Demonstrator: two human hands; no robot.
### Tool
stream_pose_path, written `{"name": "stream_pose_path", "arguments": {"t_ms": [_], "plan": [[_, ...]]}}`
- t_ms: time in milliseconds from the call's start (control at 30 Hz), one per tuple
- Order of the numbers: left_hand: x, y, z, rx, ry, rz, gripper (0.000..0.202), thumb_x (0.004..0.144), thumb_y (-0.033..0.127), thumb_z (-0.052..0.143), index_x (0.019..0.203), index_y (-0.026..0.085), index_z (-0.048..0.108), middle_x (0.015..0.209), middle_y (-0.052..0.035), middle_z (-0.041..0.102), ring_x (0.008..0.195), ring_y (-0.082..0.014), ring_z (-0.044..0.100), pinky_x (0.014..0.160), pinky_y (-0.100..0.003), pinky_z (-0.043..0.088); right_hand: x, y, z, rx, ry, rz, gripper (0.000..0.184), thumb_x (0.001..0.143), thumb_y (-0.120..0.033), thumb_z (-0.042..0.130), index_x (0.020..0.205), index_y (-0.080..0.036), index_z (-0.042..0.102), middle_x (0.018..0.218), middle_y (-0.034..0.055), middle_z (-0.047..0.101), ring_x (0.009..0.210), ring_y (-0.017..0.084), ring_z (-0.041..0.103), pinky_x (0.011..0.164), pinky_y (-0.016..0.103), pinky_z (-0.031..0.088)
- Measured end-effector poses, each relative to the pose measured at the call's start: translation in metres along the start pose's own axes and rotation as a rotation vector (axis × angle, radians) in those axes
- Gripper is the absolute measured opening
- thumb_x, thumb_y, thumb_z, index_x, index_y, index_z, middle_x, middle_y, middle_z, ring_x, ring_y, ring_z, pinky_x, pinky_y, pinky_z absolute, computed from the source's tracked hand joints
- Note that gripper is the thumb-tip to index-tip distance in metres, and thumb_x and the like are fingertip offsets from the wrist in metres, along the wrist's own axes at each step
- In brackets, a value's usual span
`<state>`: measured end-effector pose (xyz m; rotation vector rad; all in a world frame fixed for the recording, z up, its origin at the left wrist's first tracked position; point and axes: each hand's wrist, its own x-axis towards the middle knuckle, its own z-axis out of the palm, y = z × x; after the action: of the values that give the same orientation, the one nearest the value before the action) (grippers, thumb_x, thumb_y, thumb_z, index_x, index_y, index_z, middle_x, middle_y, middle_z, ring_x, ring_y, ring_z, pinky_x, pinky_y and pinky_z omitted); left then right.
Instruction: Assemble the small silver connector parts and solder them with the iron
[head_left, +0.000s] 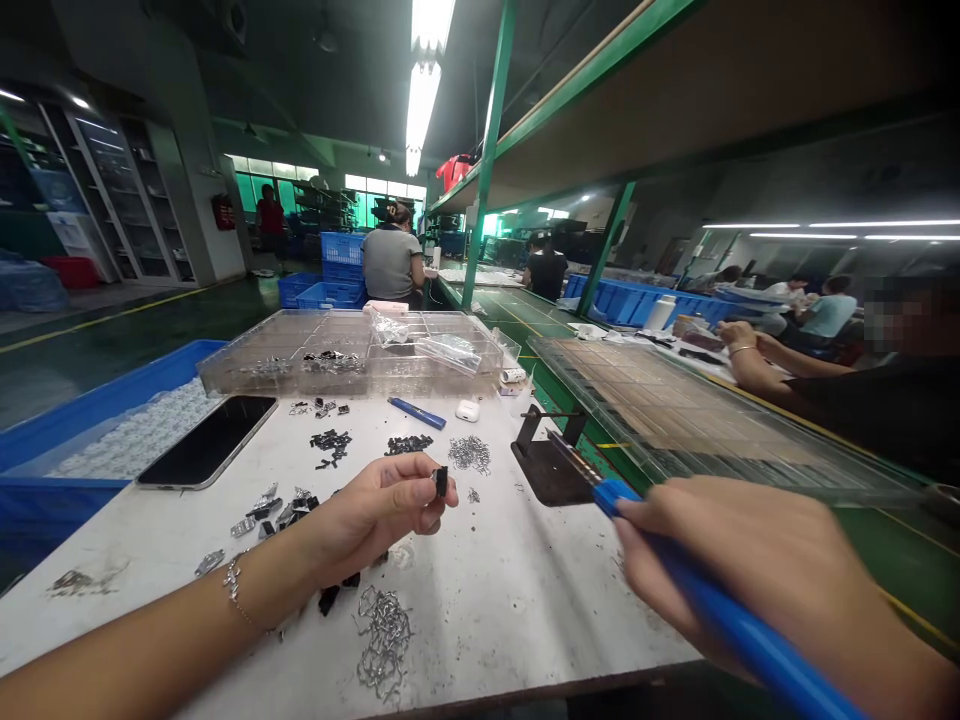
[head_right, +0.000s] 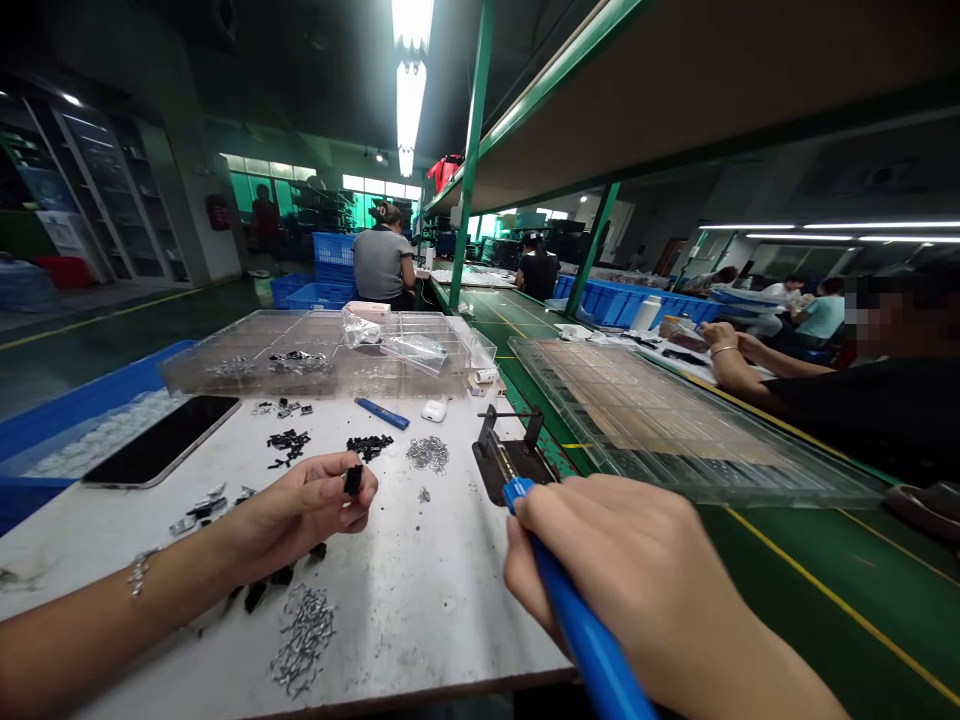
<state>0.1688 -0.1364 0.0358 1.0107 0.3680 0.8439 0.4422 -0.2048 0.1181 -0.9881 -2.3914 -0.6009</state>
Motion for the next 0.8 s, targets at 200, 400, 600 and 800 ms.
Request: {"name": "stream_pose_path", "arguments": {"t_ms": [200, 400, 600, 800], "plan": [[0.003, 0.001, -0.001, 0.297, 0.327, -0.042, 0.021, 0.075, 0.033, 0.072, 0.081, 0.016, 0.061, 0.087, -0.0037, 0.060, 0.073, -0.0125, 0.049, 0.076, -0.029, 0.038, 0.000, 0.023, 0.053, -0.244, -0.484, -0.025, 0.019, 0.076, -0.001, 0.047, 0.076, -0.019, 0.052, 0.060, 0.0011, 0.058, 0.050, 0.017, 0.055, 0.047, 0.028, 0.026], [-0.001, 0.003, 0.010, 0.904, 0.365, -0.009, 0.020, 0.077, 0.035, 0.067, 0.087, 0.019, 0.060, 0.071, -0.0003, 0.053, 0.067, -0.0163, 0.047, 0.063, -0.029, 0.039, -0.014, 0.037, 0.089, -0.390, -0.599, -0.048, 0.035, 0.070, 0.009, 0.048, 0.089, -0.019, 0.056, 0.069, 0.0044, 0.062, 0.060, 0.023, 0.061, 0.049, 0.031, 0.027], [-0.007, 0.001, 0.018, 1.225, 0.280, 0.139, 0.011, 0.078, 0.023, 0.058, 0.089, 0.023, 0.058, 0.079, -0.0006, 0.054, 0.073, -0.0171, 0.049, 0.065, -0.029, 0.040, -0.021, 0.037, 0.102, -0.369, -0.642, -0.015, 0.034, 0.072, 0.004, 0.051, 0.096, -0.020, 0.057, 0.080, 0.0051, 0.064, 0.068, 0.023, 0.063, 0.058, 0.031, 0.036], [-0.007, -0.001, 0.018, 1.278, 0.222, 0.196, 0.014, 0.077, 0.015, 0.054, 0.089, 0.023, 0.056, 0.080, 0.0003, 0.054, 0.073, -0.0155, 0.051, 0.064, -0.027, 0.041, -0.012, 0.022, 0.088, -0.400, -0.549, 0.128, 0.059, 0.073, 0.005, 0.049, 0.128, -0.015, 0.045, 0.088, 0.0127, 0.063, 0.078, 0.031, 0.061, 0.065, 0.039, 0.039]]}}
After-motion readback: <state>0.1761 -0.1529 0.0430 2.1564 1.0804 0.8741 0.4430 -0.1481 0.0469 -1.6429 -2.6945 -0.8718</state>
